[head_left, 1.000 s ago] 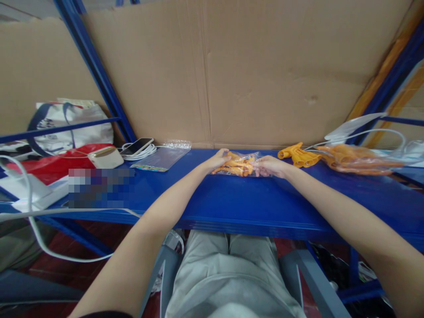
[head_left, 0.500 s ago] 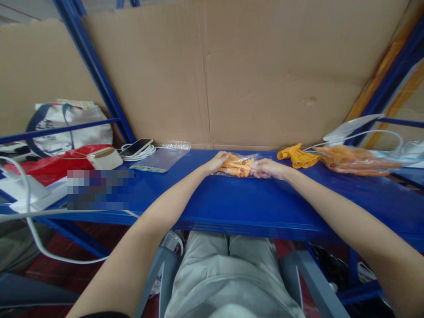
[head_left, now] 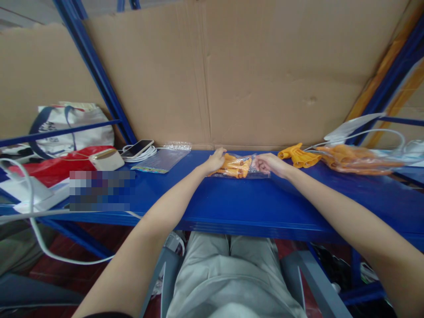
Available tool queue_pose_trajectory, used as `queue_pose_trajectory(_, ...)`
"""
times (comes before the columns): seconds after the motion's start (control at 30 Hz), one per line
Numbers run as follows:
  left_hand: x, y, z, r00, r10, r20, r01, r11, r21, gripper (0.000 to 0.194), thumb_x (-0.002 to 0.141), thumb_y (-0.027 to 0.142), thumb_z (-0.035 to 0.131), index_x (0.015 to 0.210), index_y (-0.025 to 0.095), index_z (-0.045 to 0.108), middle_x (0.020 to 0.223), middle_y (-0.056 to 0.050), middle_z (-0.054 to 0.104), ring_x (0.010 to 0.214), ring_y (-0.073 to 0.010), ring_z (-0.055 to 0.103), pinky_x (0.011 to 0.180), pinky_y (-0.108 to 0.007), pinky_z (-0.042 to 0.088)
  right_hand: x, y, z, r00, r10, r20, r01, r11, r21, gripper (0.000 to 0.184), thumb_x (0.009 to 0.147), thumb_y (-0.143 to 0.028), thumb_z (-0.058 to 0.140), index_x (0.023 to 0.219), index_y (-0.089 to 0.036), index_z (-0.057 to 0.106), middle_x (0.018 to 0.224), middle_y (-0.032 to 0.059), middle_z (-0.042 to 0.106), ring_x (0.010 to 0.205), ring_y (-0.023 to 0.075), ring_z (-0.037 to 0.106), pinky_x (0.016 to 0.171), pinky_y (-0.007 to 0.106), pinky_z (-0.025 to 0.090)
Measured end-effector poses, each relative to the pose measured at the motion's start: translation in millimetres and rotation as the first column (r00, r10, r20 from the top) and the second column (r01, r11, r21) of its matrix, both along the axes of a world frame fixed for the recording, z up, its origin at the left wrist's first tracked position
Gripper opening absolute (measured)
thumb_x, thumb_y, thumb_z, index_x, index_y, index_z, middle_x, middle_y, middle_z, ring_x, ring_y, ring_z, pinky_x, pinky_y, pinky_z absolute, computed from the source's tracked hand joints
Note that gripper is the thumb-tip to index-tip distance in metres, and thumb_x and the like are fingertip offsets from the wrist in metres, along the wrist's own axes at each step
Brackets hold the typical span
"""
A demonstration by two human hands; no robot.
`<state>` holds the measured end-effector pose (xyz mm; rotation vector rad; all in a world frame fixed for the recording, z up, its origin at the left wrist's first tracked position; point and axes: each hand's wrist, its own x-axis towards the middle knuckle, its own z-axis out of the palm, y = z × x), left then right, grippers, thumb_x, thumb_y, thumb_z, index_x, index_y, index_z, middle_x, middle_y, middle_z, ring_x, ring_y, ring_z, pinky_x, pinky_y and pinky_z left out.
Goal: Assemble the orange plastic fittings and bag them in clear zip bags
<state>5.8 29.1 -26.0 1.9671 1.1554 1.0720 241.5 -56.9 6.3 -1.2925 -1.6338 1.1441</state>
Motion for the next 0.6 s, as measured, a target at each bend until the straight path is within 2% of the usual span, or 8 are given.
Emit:
queue_pose_trajectory(0.07, -4, 0, 1.7, 0.998, 0.038, -0.053, -0.034, 0.997, 0.063, 0.037, 0.075, 0.013, 0.052, 0.110, 0.022, 0.060, 0.138, -0.011, 0.055, 0.143, -0.0298, 0.036, 0.122, -0.052, 0.014, 2, 0, 3.5, 0.998, 0.025, -0.065, -0.025, 1.000, -0.002, 0.039, 0.094, -0.039, 0.046, 0.066, -0.016, 0.060, 0.057, 0.0039, 0.059, 0.047, 0.0097, 0.047, 0.044, 0.021, 0.034)
queue_pose_trajectory(0.13, -8, -1, 3.9, 0.994, 0.069, -0.088, -0.062, 0.995, 0.078, 0.038, 0.074, 0.013, 0.052, 0.110, 0.023, 0.061, 0.140, -0.011, 0.055, 0.143, -0.0316, 0.036, 0.121, -0.056, 0.009, 3, -2, 4.9, 0.995, 0.068, -0.068, -0.066, 0.997, 0.030, 0.044, 0.094, -0.047, 0.048, 0.069, -0.015, 0.064, 0.065, 0.0059, 0.064, 0.056, 0.0109, 0.054, 0.052, 0.021, 0.040)
queue_pose_trajectory(0.2, -12, -1, 5.8, 0.992, 0.074, -0.104, -0.067, 0.995, 0.068, 0.040, 0.072, 0.013, 0.053, 0.110, 0.024, 0.061, 0.139, -0.010, 0.057, 0.141, -0.0330, 0.039, 0.121, -0.058, 0.005, 1, -4, 3.6, 0.995, 0.100, -0.002, -0.099, 0.991, 0.084, 0.040, 0.087, -0.050, 0.060, 0.071, -0.015, 0.068, 0.071, 0.0057, 0.068, 0.064, 0.0118, 0.058, 0.058, 0.021, 0.042)
queue_pose_trajectory(0.33, -21, -1, 6.6, 0.995, 0.043, -0.088, -0.041, 0.999, 0.029, 0.046, 0.066, 0.015, 0.057, 0.110, 0.026, 0.062, 0.130, -0.010, 0.064, 0.138, -0.0353, 0.043, 0.120, -0.058, 0.000, -6, -5, -2.9, 0.979, 0.100, 0.177, -0.126, 0.982, 0.140, 0.024, 0.070, -0.038, 0.078, 0.069, -0.016, 0.071, 0.073, 0.0020, 0.069, 0.069, 0.0125, 0.059, 0.067, 0.025, 0.045)
queue_pose_trajectory(0.47, -26, -2, 7.8, 0.995, 0.023, -0.100, -0.025, 1.000, -0.018, 0.046, 0.069, 0.020, 0.060, 0.114, 0.025, 0.061, 0.124, -0.011, 0.067, 0.133, -0.0343, 0.047, 0.120, -0.057, 0.005, -8, 0, -7.3, 0.969, 0.055, 0.241, -0.110, 0.969, 0.222, 0.016, 0.072, -0.033, 0.074, 0.069, -0.017, 0.071, 0.076, 0.0017, 0.071, 0.073, 0.0145, 0.061, 0.073, 0.028, 0.048)
queue_pose_trajectory(0.53, -27, -4, 11.7, 0.991, 0.060, -0.120, -0.061, 0.998, -0.002, 0.040, 0.071, 0.024, 0.063, 0.111, 0.025, 0.062, 0.110, -0.008, 0.071, 0.126, -0.0330, 0.053, 0.119, -0.055, 0.011, -5, 5, -8.9, 0.958, 0.001, 0.287, -0.084, 0.957, 0.276, 0.015, 0.075, -0.030, 0.070, 0.067, -0.017, 0.069, 0.076, 0.0024, 0.070, 0.075, 0.0160, 0.062, 0.075, 0.030, 0.049)
queue_pose_trajectory(0.6, -26, -7, 17.4, 0.984, 0.118, -0.134, -0.112, 0.993, 0.047, 0.028, 0.076, 0.030, 0.064, 0.103, 0.023, 0.065, 0.087, -0.004, 0.071, 0.111, -0.0303, 0.061, 0.116, -0.051, 0.025, 0, 11, -10.8, 0.925, -0.105, 0.365, -0.035, 0.933, 0.359, 0.015, 0.077, -0.026, 0.067, 0.065, -0.018, 0.067, 0.077, 0.0038, 0.071, 0.080, 0.0185, 0.064, 0.080, 0.033, 0.049)
